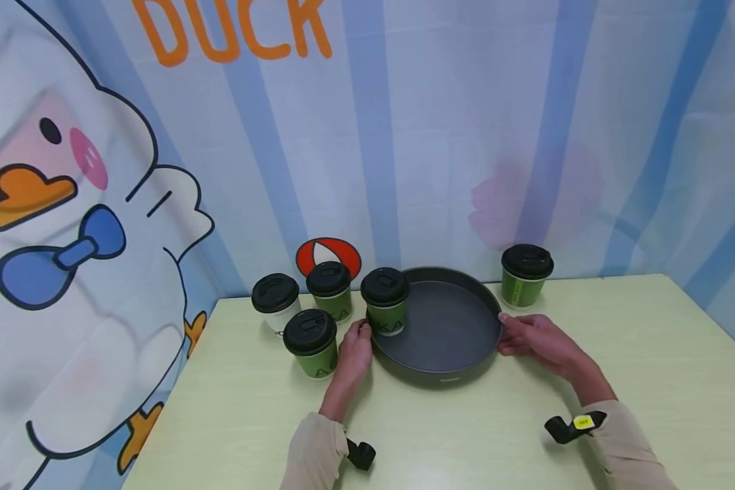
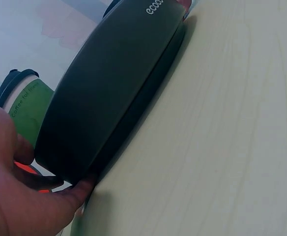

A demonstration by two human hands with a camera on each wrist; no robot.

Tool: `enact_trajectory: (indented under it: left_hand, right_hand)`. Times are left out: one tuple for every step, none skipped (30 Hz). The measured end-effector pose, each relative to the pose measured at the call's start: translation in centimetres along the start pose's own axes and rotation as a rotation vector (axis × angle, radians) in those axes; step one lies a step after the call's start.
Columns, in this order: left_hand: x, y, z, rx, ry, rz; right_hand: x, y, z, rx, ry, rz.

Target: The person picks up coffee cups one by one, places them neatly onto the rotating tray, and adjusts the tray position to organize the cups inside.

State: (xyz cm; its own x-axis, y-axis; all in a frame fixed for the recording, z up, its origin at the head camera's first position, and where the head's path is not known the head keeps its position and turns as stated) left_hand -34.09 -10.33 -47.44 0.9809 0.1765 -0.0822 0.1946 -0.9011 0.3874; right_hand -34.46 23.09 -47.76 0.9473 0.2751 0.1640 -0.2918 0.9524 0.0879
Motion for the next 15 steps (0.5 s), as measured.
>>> enact_trajectory:
  left_hand:
    - [0.02, -0.01, -0.01, 0.001, 0.002, 0.002]
    - [0.03, -0.03, -0.01, 0.001, 0.004, 0.004]
    - [0.06, -0.04, -0.01, 0.002, 0.005, 0.008]
    - [0.08, -0.06, -0.01, 0.002, 0.006, 0.012]
    - [0.09, -0.06, 0.02, 0.001, 0.007, 0.014]
    - [0.1, -0.06, 0.01, 0.003, 0.008, 0.015]
    - [0.1, -0.05, 0.02, 0.001, 0.007, 0.014]
    - [0.08, -0.04, 0.04, -0.001, 0.005, 0.013]
    - [0.05, -0.02, 0.04, -0.002, 0.003, 0.013]
    - [0.01, 0.0, 0.04, -0.006, 0.001, 0.011]
    - [0.01, 0.02, 0.03, -0.008, -0.001, 0.008]
    - [-0.01, 0.04, 0.03, -0.009, -0.003, 0.006]
    - [-0.02, 0.05, 0.02, -0.01, -0.003, 0.004]
    - [-0.01, 0.06, 0.0, -0.008, -0.001, 0.004]
    - [0.01, 0.04, -0.01, -0.008, 0.002, 0.005]
  right_hand:
    - [-0.07, 0.01, 0.01, -0.001, 0.001, -0.034]
    - [-0.11, 0.0, 0.02, -0.002, 0.002, -0.058]
    - [-0.1, -0.02, -0.02, -0.002, -0.004, -0.069]
    - [-0.1, -0.06, -0.07, 0.002, -0.01, -0.063]
    - [-0.08, -0.08, -0.14, 0.002, -0.015, -0.046]
    - [-0.04, -0.11, -0.21, -0.005, -0.023, -0.024]
    - [-0.01, -0.11, -0.28, -0.012, -0.029, 0.001]
    - [0.04, -0.11, -0.32, -0.015, -0.028, 0.031]
    - [0.09, -0.11, -0.35, -0.017, -0.025, 0.06]
    - [0.12, -0.07, -0.38, -0.023, -0.023, 0.084]
    - [0.13, -0.04, -0.39, -0.034, -0.023, 0.1]
    - [0.13, -0.02, -0.4, -0.043, -0.024, 0.107]
    - [0.12, 0.04, -0.4, -0.046, -0.023, 0.11]
    - [0.13, 0.09, -0.35, -0.042, -0.022, 0.107]
    - [0.16, 0.18, -0.3, -0.034, -0.027, 0.097]
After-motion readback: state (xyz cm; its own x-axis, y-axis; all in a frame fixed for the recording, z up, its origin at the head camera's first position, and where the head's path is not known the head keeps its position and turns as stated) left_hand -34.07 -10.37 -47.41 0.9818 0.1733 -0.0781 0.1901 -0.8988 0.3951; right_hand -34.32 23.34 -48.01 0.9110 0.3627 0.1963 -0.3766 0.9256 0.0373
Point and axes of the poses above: each hand's wrist, its own x-axis away from the middle knuckle, its own y-axis out of the back of the hand, z = x × y, the point moved 4 cm from there along -x, towards the middle knuckle, and after that the axes turned 5 degrees about -z, right-handed, at the moved point
